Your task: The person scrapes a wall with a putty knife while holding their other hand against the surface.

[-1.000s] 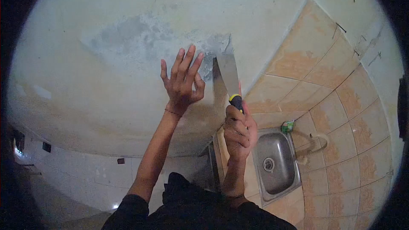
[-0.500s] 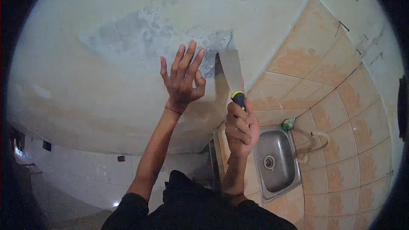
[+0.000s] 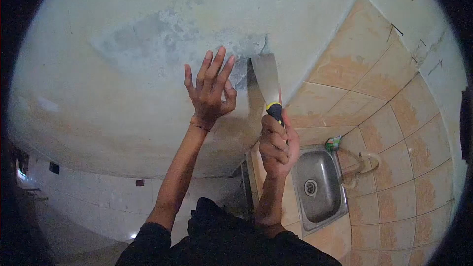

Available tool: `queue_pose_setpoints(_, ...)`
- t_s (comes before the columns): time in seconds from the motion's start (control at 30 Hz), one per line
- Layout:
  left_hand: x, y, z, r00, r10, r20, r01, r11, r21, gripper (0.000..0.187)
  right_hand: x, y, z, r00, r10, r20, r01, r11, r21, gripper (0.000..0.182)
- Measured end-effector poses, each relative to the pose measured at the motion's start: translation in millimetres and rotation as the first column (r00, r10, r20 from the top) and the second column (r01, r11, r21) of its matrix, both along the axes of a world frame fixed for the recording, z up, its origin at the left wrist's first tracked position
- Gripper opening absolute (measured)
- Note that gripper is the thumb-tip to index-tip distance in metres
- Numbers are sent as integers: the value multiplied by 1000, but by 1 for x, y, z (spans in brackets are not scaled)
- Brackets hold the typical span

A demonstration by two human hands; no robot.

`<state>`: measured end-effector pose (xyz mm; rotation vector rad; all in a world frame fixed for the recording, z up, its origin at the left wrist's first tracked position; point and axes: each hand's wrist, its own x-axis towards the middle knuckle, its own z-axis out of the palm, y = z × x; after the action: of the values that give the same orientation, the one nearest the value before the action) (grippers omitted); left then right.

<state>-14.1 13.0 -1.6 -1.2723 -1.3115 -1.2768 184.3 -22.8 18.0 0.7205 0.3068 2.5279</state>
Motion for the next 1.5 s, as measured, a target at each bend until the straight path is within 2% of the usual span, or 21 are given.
queue_pose_setpoints(0.23, 0, 1, 0, 1000, 6, -11, -6, 1000, 18, 58, 0, 2, -5, 997, -36, 72, 35, 999, 5, 35)
queue_pose_setpoints(0.37, 0, 5, 0, 1000, 11, -22, -10, 999, 44, 58, -1, -6, -15, 979, -105, 174, 98, 994, 49, 28)
queue_pose_setpoints(0.47, -2, 7, -1, 999, 19, -31, -17, 998, 62, 57, 0, -4, -16, 977, -107, 182, 91, 991, 96, 27)
queue_pose_setpoints(0.57, 0, 7, 0, 999, 16, -32, -14, 997, 72, 56, -1, -2, -11, 987, -67, 144, 57, 996, 72, 31)
queue_pose_setpoints(0.77, 0, 7, 1, 999, 33, -42, -30, 998, 59, 54, 2, -2, -13, 977, -116, 179, 96, 988, 118, 27)
queue_pose_setpoints(0.87, 2, 5, 1, 1000, 7, -29, -5, 999, 51, 53, -2, -5, -5, 963, -191, 190, 158, 972, 175, 32)
queue_pose_setpoints(0.97, 1, 5, 2, 999, -6, -37, 8, 999, 53, 53, -3, -9, -3, 969, -185, 165, 162, 976, 146, 39)
queue_pose_setpoints(1.2, 1, 8, 0, 999, 12, -39, -10, 998, 68, 53, 1, -4, -9, 988, -85, 126, 76, 995, 70, 25)
queue_pose_setpoints(1.3, 3, 6, 2, 1000, -3, -30, 5, 998, 67, 53, 8, -4, -9, 985, -64, 162, 57, 997, 46, 42)
queue_pose_setpoints(1.5, 2, 8, 1, 999, 16, -42, -13, 997, 76, 53, 8, -7, -5, 979, -96, 179, 79, 992, 97, 42)
